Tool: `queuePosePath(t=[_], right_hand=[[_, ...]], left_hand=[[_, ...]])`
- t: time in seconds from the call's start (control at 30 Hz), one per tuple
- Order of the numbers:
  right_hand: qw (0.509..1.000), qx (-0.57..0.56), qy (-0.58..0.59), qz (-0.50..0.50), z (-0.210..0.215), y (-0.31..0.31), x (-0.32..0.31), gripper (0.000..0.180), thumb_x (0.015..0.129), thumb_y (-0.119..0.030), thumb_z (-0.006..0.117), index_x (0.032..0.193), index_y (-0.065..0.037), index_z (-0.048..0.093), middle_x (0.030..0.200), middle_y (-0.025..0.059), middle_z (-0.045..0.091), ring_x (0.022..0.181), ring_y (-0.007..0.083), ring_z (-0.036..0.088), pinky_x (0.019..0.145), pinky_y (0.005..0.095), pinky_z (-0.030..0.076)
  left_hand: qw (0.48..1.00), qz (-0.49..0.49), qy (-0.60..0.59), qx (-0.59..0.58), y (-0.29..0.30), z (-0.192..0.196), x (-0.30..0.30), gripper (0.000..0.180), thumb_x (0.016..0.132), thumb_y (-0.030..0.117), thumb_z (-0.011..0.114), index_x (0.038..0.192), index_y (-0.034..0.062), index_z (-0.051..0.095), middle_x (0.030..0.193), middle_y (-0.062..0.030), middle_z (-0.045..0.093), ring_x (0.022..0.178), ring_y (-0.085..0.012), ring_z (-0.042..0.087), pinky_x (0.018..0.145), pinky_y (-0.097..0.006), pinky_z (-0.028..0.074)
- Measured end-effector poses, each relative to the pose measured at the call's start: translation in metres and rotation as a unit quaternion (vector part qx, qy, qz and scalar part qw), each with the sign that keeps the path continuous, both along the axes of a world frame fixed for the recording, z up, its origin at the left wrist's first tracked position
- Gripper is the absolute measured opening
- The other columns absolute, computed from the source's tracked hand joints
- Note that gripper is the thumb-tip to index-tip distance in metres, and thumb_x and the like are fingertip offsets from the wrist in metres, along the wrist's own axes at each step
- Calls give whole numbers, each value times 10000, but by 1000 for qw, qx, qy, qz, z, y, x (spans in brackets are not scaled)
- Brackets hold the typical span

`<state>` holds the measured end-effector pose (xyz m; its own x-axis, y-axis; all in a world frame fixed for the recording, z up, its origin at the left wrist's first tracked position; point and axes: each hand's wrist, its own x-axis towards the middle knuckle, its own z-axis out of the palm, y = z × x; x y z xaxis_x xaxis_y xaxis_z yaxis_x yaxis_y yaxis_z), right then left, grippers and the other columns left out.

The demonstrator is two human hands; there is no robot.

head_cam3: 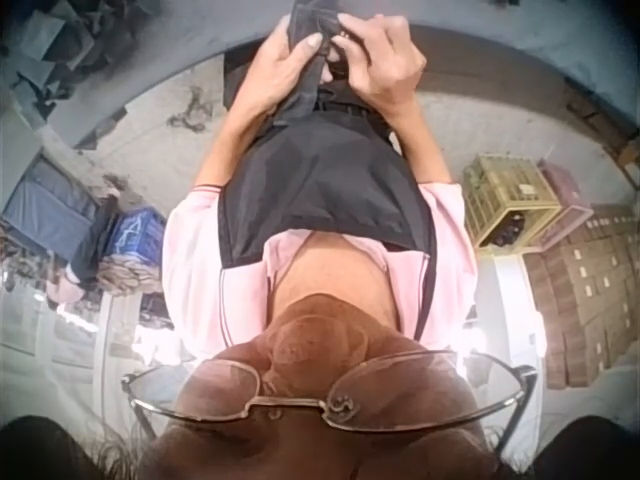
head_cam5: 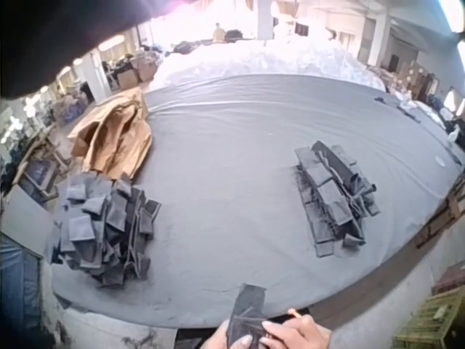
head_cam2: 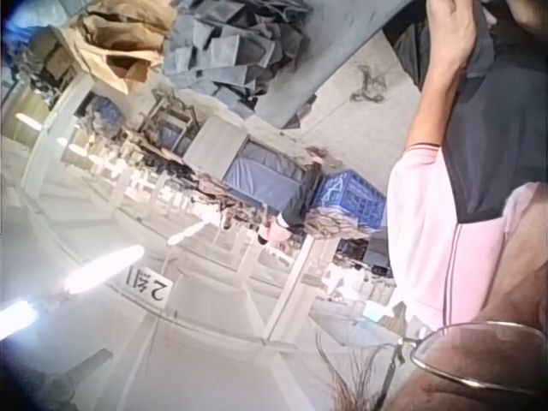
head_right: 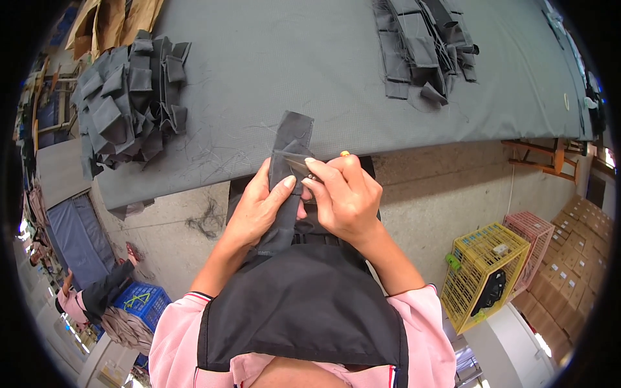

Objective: The person is trimming loose threads from black fabric strips using a pair of clippers at a factory workbench.

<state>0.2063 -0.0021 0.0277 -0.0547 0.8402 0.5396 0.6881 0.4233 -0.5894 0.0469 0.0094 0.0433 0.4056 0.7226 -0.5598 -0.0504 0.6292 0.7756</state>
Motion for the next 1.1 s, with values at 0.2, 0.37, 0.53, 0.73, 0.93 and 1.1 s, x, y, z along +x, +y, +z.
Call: queuePosePath(t=[0.2,0.37,0.53,0.73,0.93,1.1], right_hand=[[997,-69,22,10,-2,0,-8,271,653,-26,713,913,-28,636,705,65,509,560,185,534,481,293,436],[951,-233,205,20,4,4,-3,232,691,34,686,904,-19,609,789,35,460,611,95,508,546,232,422],[955,-197,211,62,-4,2,-4,146,737,81,653,807,-5,559,734,15,436,580,55,391,524,189,356],[836,-362,413,-5,-3,-2,-16,136,779,62,641,874,-6,571,726,-56,405,605,7,348,547,169,310],[907,-273,320,30,-2,-11,-25,190,724,97,676,813,-29,564,753,-12,439,616,43,391,549,190,340],[836,-358,415,37,-9,-26,-25,196,704,92,676,842,-15,588,745,38,473,619,113,503,492,245,393]], left_hand=[[1000,3,-2,7,-2,3,2,280,956,153,436,1183,-8,403,863,-89,594,636,-121,590,589,-260,503],[999,2,-12,30,-3,-11,-3,299,956,168,457,1195,-3,399,895,-87,597,668,-124,600,620,-252,503],[988,41,-116,-94,-7,-14,-10,395,950,246,498,1248,16,379,996,-115,589,723,-163,629,648,-286,532],[985,25,-128,-110,-17,-15,-13,489,947,289,500,1325,36,321,1030,-137,582,733,-178,632,656,-298,543],[990,67,-69,-100,-23,-23,-8,620,925,335,539,1353,-11,252,1054,-144,563,723,-159,614,639,-277,525],[996,80,48,0,-24,-34,-5,543,899,352,576,1198,-47,363,1007,-150,588,721,-155,627,620,-291,513]])
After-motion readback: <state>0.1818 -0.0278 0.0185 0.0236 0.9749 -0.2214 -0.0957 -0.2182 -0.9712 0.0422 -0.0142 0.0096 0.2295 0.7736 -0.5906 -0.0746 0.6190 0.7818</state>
